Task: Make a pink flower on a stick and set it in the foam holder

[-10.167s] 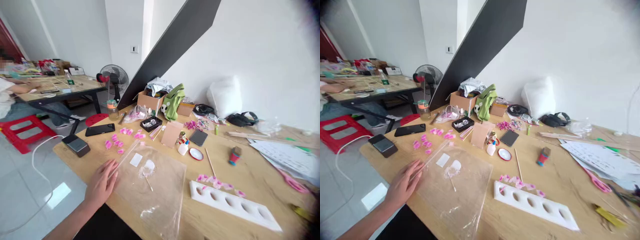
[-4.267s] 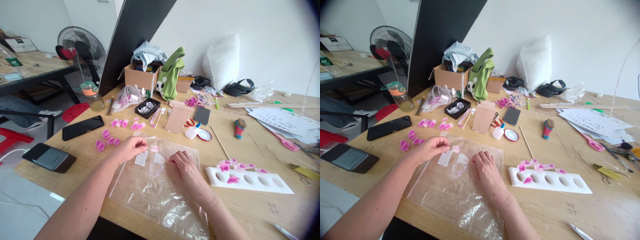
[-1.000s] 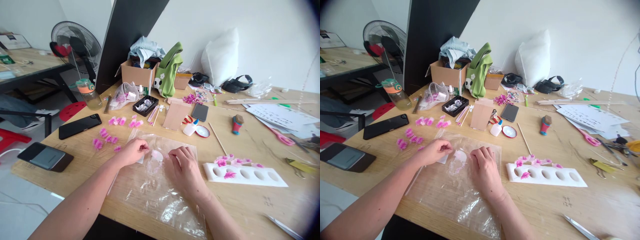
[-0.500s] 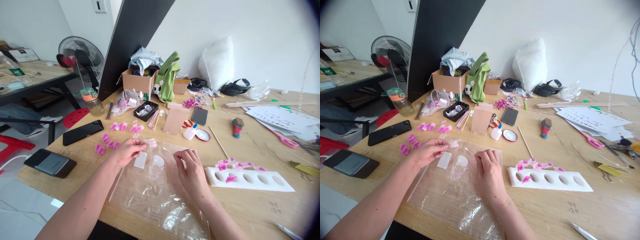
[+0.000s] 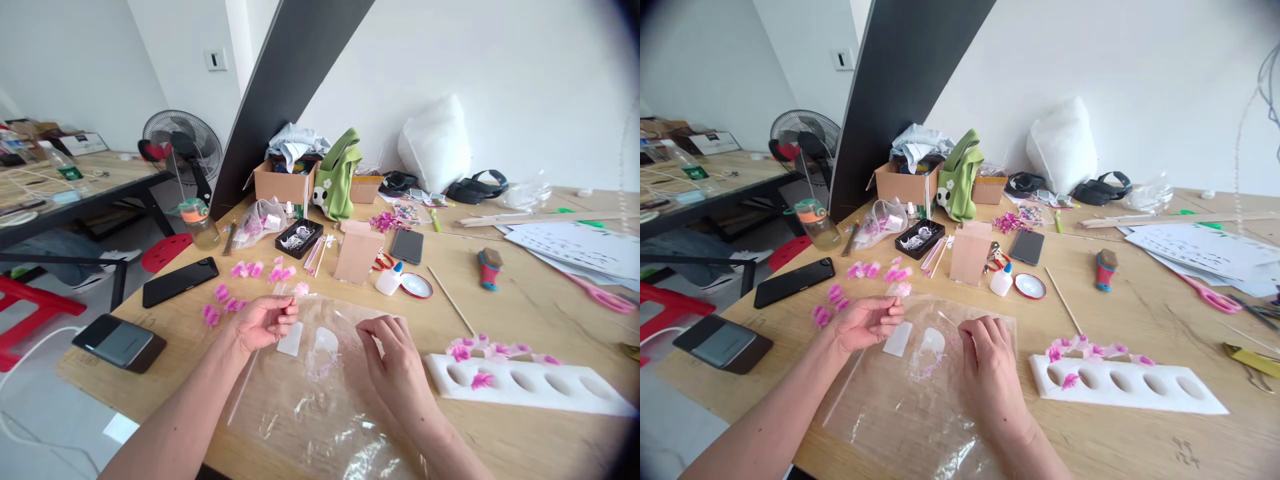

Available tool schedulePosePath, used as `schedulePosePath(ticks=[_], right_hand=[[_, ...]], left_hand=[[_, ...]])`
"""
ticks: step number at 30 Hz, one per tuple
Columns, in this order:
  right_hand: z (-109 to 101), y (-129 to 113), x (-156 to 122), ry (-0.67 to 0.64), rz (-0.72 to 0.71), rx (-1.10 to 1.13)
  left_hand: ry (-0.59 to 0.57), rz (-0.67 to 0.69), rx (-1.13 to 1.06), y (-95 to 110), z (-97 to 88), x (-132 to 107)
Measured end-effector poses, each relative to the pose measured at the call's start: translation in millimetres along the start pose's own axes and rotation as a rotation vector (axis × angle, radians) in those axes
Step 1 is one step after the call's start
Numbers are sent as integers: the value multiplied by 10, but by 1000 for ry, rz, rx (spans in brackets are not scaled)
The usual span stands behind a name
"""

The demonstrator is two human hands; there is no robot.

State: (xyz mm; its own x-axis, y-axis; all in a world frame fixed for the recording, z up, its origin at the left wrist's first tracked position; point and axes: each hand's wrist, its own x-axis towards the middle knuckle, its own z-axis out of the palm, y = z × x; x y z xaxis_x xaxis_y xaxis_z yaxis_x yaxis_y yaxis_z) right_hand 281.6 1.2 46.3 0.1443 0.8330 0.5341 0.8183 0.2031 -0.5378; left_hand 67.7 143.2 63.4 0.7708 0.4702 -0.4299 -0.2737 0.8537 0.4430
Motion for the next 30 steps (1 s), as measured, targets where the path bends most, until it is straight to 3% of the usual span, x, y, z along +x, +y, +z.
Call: schedulePosePath(ticks=[6, 13, 20, 23, 27, 30], right_hand=[[-29, -57, 7, 8, 12, 11], [-82, -82, 40, 106, 26, -1], [-75, -62, 42, 94, 5, -5], [-76, -51, 38, 15, 13, 1], [-86, -19, 39, -230, -4, -37], [-96, 8, 46, -372, -35, -66]], left_hand=[[33, 54, 200, -4, 19, -15], [104, 143, 845, -91, 102, -63], [51, 147, 1349, -181, 95, -31], [26, 150, 1350, -117, 87, -75], [51, 227, 1199, -17, 111, -159], [64, 210, 1127, -4, 113, -166]])
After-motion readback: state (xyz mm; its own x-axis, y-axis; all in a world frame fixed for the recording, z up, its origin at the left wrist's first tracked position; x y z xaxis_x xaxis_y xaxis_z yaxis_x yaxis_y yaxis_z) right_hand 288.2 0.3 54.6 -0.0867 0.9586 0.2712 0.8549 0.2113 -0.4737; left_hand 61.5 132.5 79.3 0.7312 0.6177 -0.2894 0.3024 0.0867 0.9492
